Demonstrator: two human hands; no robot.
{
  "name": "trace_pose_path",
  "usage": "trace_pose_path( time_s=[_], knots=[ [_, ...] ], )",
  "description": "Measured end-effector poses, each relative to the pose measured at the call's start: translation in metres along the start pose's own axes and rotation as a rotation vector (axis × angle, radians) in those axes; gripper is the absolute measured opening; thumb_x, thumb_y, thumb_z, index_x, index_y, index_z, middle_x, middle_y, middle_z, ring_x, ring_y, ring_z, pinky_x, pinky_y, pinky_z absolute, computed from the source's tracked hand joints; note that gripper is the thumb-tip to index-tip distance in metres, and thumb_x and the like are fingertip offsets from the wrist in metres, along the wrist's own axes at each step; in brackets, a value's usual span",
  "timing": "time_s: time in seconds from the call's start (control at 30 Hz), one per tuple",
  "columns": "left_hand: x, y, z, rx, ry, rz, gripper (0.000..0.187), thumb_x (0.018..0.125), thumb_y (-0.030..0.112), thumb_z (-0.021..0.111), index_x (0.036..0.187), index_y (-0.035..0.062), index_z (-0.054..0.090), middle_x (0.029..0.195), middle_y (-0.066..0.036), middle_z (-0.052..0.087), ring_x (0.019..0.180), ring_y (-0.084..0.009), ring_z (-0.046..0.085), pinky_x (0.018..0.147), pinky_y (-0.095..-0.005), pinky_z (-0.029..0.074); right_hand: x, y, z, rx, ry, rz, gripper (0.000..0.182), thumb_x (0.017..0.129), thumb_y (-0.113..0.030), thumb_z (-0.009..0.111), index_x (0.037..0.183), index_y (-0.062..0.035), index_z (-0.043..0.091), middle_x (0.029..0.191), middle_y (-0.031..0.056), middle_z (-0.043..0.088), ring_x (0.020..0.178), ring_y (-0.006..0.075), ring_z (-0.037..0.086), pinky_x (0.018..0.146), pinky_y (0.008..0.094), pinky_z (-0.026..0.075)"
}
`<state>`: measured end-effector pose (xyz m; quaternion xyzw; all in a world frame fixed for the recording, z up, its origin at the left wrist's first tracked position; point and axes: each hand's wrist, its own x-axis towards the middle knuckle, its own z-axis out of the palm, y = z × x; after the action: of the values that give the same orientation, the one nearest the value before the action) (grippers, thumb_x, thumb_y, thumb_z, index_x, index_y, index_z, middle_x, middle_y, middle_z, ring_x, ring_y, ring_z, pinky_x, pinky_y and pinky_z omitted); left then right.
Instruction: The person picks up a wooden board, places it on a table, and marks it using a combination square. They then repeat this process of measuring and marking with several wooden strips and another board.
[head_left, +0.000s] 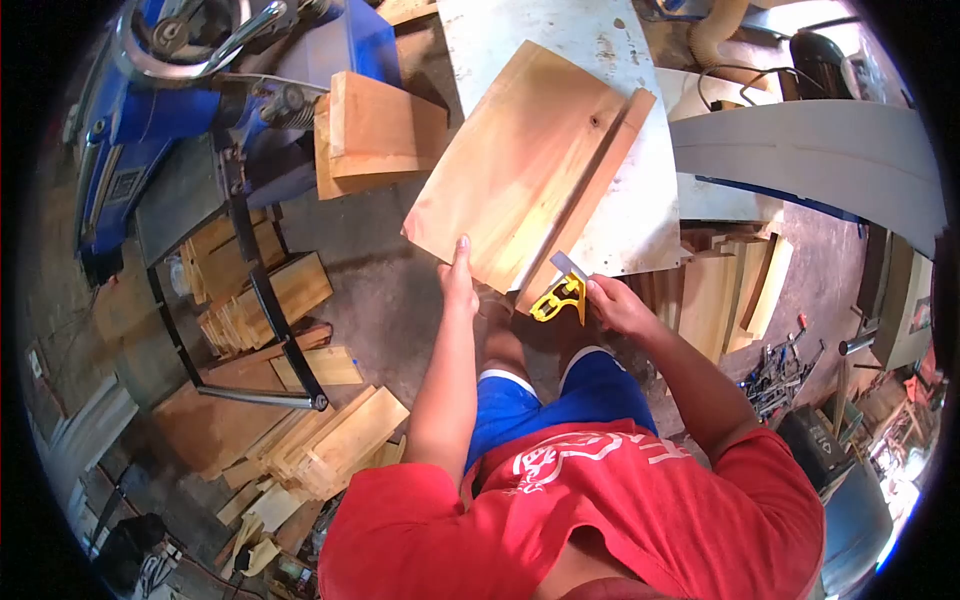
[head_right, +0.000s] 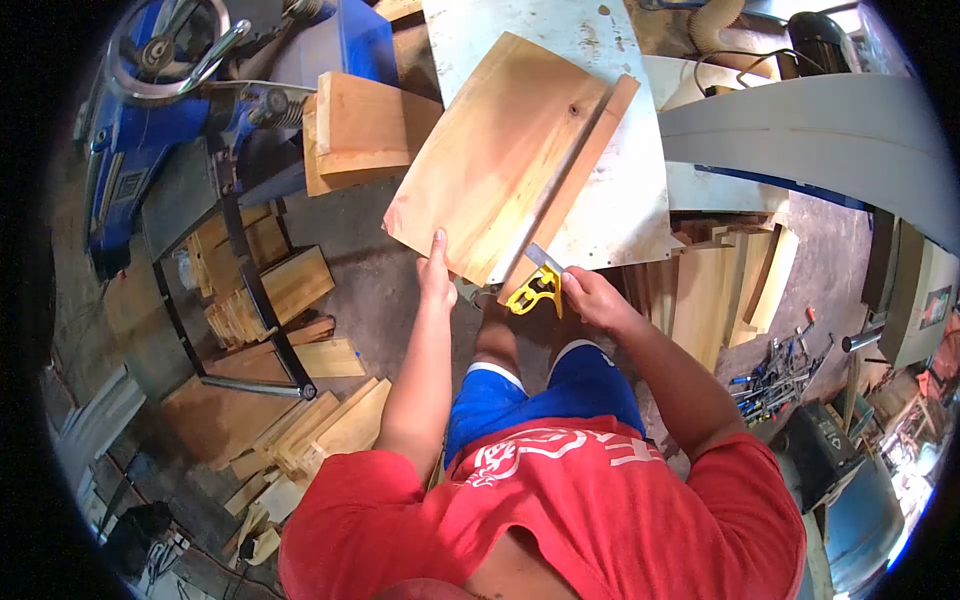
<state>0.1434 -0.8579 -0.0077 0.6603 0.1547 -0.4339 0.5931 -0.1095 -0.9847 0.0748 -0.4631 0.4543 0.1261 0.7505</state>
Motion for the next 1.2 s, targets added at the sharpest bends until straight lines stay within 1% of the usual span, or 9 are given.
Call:
trace_pose_path(
  time_s=[0.43,0.63,0.77,0.83,0.9,0.93,1.0,1.1,1.2],
  knots=[
    [-0.095,0.141,-0.030,0.060,-0.029,0.320,0.034,0.087,0.010,0.065,0.115,-0.0014,0.050,0.113,-0.012,0.057,0.101,-0.0154,0.055,0.091,-0.0307,0.044,-0.018,-0.057,0.055,0.063,-0.231,-0.075,0.031,0.103,-0.031,0.037,0.091,-0.0073,0.052,0.065,-0.0027,0.043,0.055,0.0080,0.040,0.050,0.0236,0.039],
    [-0.142,0.219,0.028,0.258,-0.235,0.617,0.039,0.083,0.021,0.073,0.108,-0.0009,0.052,0.100,-0.008,0.061,0.089,-0.0115,0.057,0.080,-0.0272,0.047,-0.072,-0.119,0.040,0.018,-0.287,-0.181,0.032,0.103,-0.032,0.038,0.089,-0.0062,0.051,0.062,-0.0032,0.042,0.053,0.0062,0.038,0.046,0.0223,0.032],
    [-0.131,0.221,0.077,0.471,-0.171,0.806,0.053,0.079,0.035,0.078,0.106,-0.0008,0.051,0.094,-0.007,0.061,0.081,-0.0101,0.057,0.072,-0.0253,0.047,-0.089,-0.145,0.015,-0.045,-0.237,-0.309,0.032,0.104,-0.031,0.037,0.089,-0.0057,0.050,0.061,-0.0022,0.043,0.052,0.0066,0.039,0.047,0.0223,0.033],
    [-0.148,0.227,0.111,0.457,-0.118,0.855,0.061,0.077,0.036,0.079,0.113,-0.0024,0.049,0.099,-0.013,0.062,0.095,-0.0189,0.060,0.084,-0.0307,0.047,-0.094,-0.141,0.006,-0.030,-0.178,-0.377,0.031,0.104,-0.030,0.037,0.088,-0.0057,0.050,0.061,-0.0021,0.043,0.052,0.0069,0.040,0.047,0.0224,0.034],
    [-0.162,0.247,0.150,0.540,0.098,1.502,0.045,0.080,0.023,0.073,0.116,0.0034,0.054,0.106,-0.015,0.063,0.117,-0.0301,0.053,0.101,-0.0441,0.038,-0.098,-0.135,0.001,0.039,-0.146,-0.428,0.031,0.104,-0.029,0.036,0.087,-0.0062,0.049,0.061,-0.0021,0.043,0.052,0.0070,0.040,0.047,0.0224,0.034],
    [-0.158,0.249,0.158,0.535,0.081,1.509,0.045,0.080,0.023,0.073,0.116,0.0034,0.054,0.106,-0.015,0.063,0.117,-0.0301,0.053,0.101,-0.0441,0.038,-0.099,-0.127,-0.002,0.084,-0.126,-0.448,0.031,0.104,-0.029,0.036,0.087,-0.0064,0.049,0.061,-0.0022,0.043,0.052,0.0070,0.040,0.047,0.0223,0.034],
    [-0.145,0.257,0.163,1.123,-0.299,1.679,0.030,0.082,0.012,0.063,0.112,0.0133,0.061,0.115,-0.010,0.063,0.131,-0.0346,0.041,0.110,-0.0561,0.020,-0.102,-0.117,-0.011,0.140,-0.123,-0.497,0.031,0.103,-0.029,0.038,0.092,-0.0047,0.053,0.063,-0.0017,0.046,0.053,0.0069,0.043,0.049,0.0222,0.036],
    [-0.140,0.268,0.183,1.132,-0.576,1.526,0.025,0.083,0.008,0.055,0.103,0.0188,0.066,0.117,-0.002,0.062,0.129,-0.0333,0.043,0.109,-0.0601,0.015,-0.114,-0.124,-0.030,0.066,-0.082,-0.558,0.031,0.104,-0.029,0.037,0.086,-0.0063,0.049,0.061,-0.0029,0.044,0.052,0.0060,0.040,0.047,0.0222,0.034],
    [-0.142,0.272,0.189,1.229,-0.635,1.552,0.025,0.084,0.029,0.061,0.105,0.0162,0.065,0.120,-0.003,0.061,0.131,-0.0312,0.041,0.112,-0.0562,0.009,-0.119,-0.144,-0.062,0.008,-0.078,-0.574,0.031,0.103,-0.028,0.039,0.089,-0.0047,0.052,0.062,-0.0041,0.043,0.053,0.0053,0.039,0.048,0.0222,0.033]
  ],
)
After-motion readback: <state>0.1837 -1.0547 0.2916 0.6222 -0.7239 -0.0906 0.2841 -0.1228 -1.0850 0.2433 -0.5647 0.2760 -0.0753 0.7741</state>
